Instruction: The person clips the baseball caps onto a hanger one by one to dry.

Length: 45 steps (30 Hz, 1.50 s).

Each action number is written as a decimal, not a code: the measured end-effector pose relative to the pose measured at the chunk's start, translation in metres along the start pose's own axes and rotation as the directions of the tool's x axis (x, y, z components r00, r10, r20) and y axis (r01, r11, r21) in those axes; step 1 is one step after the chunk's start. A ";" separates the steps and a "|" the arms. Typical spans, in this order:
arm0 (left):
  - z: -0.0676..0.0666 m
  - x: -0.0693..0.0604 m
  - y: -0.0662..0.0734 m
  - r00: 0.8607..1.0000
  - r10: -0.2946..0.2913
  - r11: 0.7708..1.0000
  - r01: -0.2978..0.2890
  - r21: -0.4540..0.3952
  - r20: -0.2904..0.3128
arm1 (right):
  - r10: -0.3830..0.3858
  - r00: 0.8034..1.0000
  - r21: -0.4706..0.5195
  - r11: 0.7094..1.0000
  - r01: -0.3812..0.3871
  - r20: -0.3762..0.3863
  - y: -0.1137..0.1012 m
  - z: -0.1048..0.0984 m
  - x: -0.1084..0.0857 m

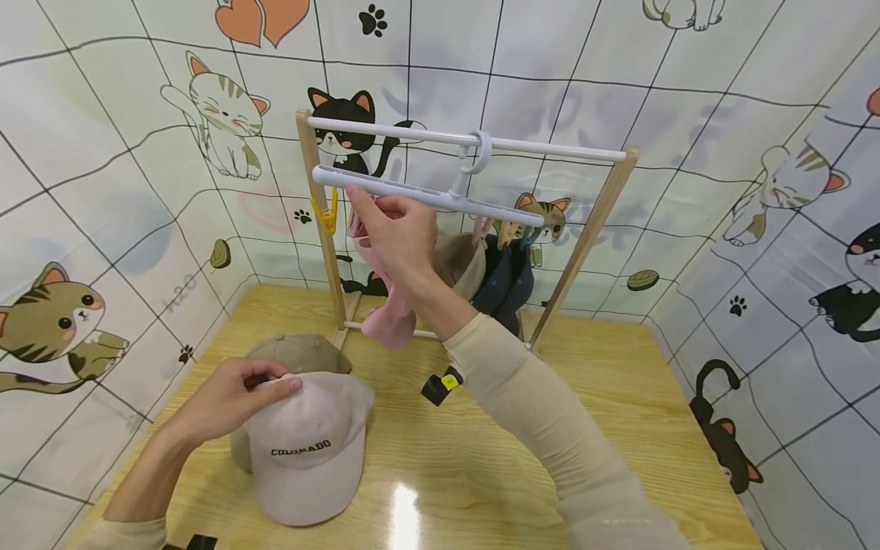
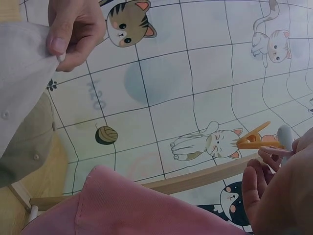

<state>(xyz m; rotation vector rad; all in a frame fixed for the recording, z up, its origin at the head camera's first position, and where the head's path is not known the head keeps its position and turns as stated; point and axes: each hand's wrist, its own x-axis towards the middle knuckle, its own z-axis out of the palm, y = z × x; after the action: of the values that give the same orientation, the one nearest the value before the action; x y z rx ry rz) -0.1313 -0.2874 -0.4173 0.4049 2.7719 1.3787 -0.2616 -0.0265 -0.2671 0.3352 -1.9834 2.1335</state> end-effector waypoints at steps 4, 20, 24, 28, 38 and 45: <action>0.002 0.002 0.003 1.000 0.031 1.000 -0.031 0.001 0.007 | 0.018 1.000 0.030 0.999 -0.018 0.017 0.000 -0.002 0.000; 0.006 0.014 0.008 0.997 0.032 0.999 -0.033 0.010 0.074 | 0.126 0.990 0.091 0.987 -0.131 0.066 0.003 -0.014 -0.001; 0.008 0.015 0.009 0.993 0.056 0.998 -0.054 -0.024 0.104 | 0.135 0.989 0.070 0.988 -0.139 0.066 0.005 -0.017 0.000; 0.014 0.017 0.010 0.992 0.089 0.996 -0.086 -0.035 0.087 | 0.141 0.986 0.027 0.989 -0.144 0.094 0.007 -0.023 0.000; 0.028 0.031 0.031 0.995 0.091 0.996 -0.090 0.031 -0.044 | 0.166 0.977 -0.074 0.985 -0.157 0.133 0.012 -0.034 0.001; 0.035 0.041 0.050 0.995 -0.022 1.000 0.021 -0.009 -0.102 | 0.171 0.975 -0.109 0.982 -0.156 0.141 0.014 -0.038 0.002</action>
<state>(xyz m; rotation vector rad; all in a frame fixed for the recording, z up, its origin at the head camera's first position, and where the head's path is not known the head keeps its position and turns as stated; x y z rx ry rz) -0.1555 -0.2217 -0.3954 0.3121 2.8407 1.4450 -0.2690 0.0103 -0.2828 0.3357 -2.2632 2.1552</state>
